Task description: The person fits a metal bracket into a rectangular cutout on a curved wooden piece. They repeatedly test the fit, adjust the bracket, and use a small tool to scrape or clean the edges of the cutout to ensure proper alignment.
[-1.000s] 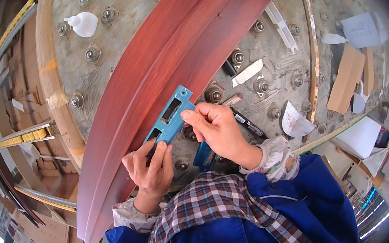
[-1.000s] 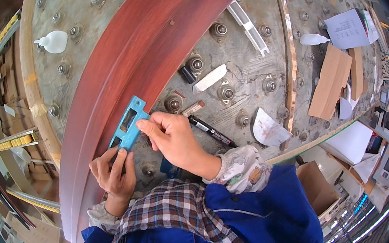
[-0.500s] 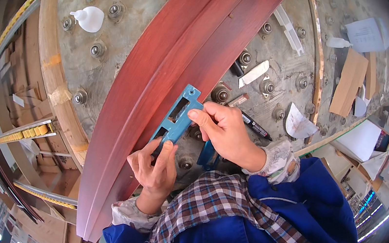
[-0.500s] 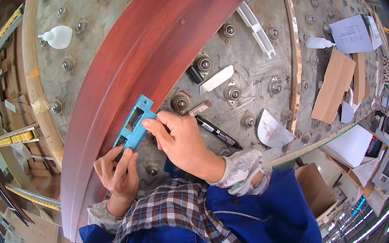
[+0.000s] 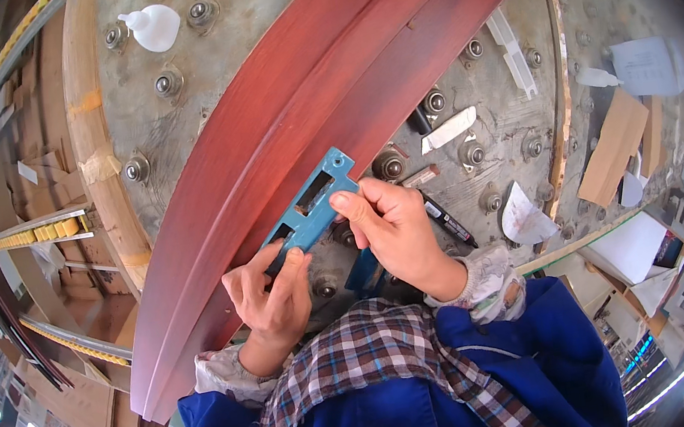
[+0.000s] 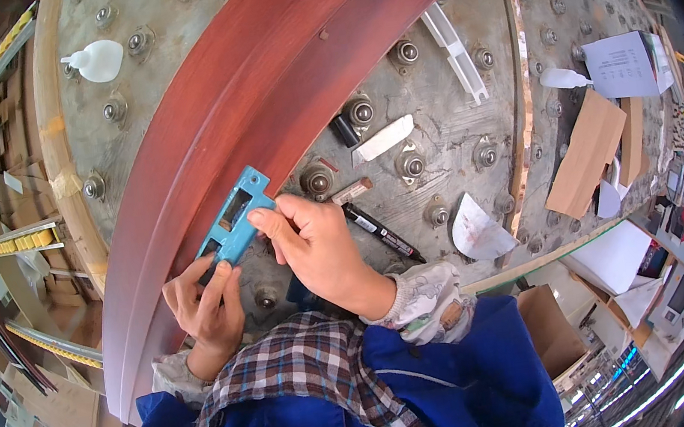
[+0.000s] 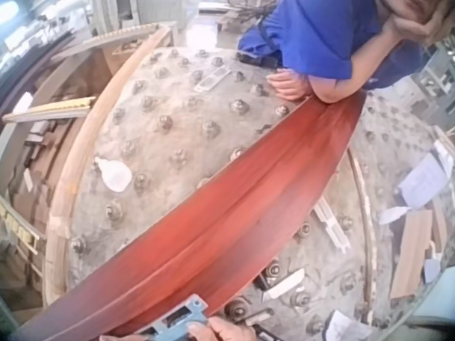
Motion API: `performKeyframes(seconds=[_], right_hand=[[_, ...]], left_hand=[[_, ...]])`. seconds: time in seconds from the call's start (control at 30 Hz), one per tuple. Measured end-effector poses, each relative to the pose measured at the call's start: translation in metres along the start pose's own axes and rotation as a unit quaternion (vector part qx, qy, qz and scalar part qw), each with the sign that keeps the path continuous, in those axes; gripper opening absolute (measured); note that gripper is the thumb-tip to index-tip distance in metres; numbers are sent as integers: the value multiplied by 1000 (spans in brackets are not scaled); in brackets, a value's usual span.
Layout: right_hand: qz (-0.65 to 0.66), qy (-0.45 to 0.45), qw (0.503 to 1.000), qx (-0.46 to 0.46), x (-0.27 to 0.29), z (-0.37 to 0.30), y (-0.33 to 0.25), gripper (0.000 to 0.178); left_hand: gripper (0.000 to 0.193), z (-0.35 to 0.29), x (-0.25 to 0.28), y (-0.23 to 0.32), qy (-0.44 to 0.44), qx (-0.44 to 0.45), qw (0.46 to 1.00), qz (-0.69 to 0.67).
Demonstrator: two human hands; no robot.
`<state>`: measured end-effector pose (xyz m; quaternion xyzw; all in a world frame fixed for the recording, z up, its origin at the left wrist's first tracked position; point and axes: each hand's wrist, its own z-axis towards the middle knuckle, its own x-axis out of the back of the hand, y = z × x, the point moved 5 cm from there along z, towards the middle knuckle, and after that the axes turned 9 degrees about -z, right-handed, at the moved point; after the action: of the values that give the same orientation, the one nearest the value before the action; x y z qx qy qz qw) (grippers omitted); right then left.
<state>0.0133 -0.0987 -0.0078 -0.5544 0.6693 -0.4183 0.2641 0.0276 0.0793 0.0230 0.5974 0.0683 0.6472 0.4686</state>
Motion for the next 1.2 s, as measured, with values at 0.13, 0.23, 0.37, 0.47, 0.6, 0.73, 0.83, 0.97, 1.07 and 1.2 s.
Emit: performKeyframes(seconds=[0.13,0.23,0.37,0.47,0.6,0.73,0.83,0.97,1.07,1.2], right_hand=[[25,-31,998,-51,1,0,6,31],[79,-26,992,-100,-1,0,-1,26],[173,-67,976,-115,-3,7,2,32],[155,-45,984,-79,-5,4,1,31],[146,-15,986,-80,-7,4,6,28],[161,1,984,-76,-8,3,8,25],[156,8,985,-71,-8,3,10,25],[134,12,988,-77,-7,3,7,25],[167,26,986,-4,-10,6,12,26],[233,10,970,-70,-13,6,11,26]], left_hand=[[38,1,0,0,-1,-5,1000,-4],[38,1,-1,0,10,-11,1000,1],[38,1,-1,1,6,-9,1000,13],[39,0,-1,0,11,-10,1000,26],[39,1,-1,0,3,-10,1000,25],[39,0,-2,1,8,-7,1000,22],[38,0,-2,1,5,4,1000,27],[36,0,-4,2,22,-2,999,24],[34,1,-3,1,28,-6,999,24],[33,-1,-2,3,16,1,1000,23]])
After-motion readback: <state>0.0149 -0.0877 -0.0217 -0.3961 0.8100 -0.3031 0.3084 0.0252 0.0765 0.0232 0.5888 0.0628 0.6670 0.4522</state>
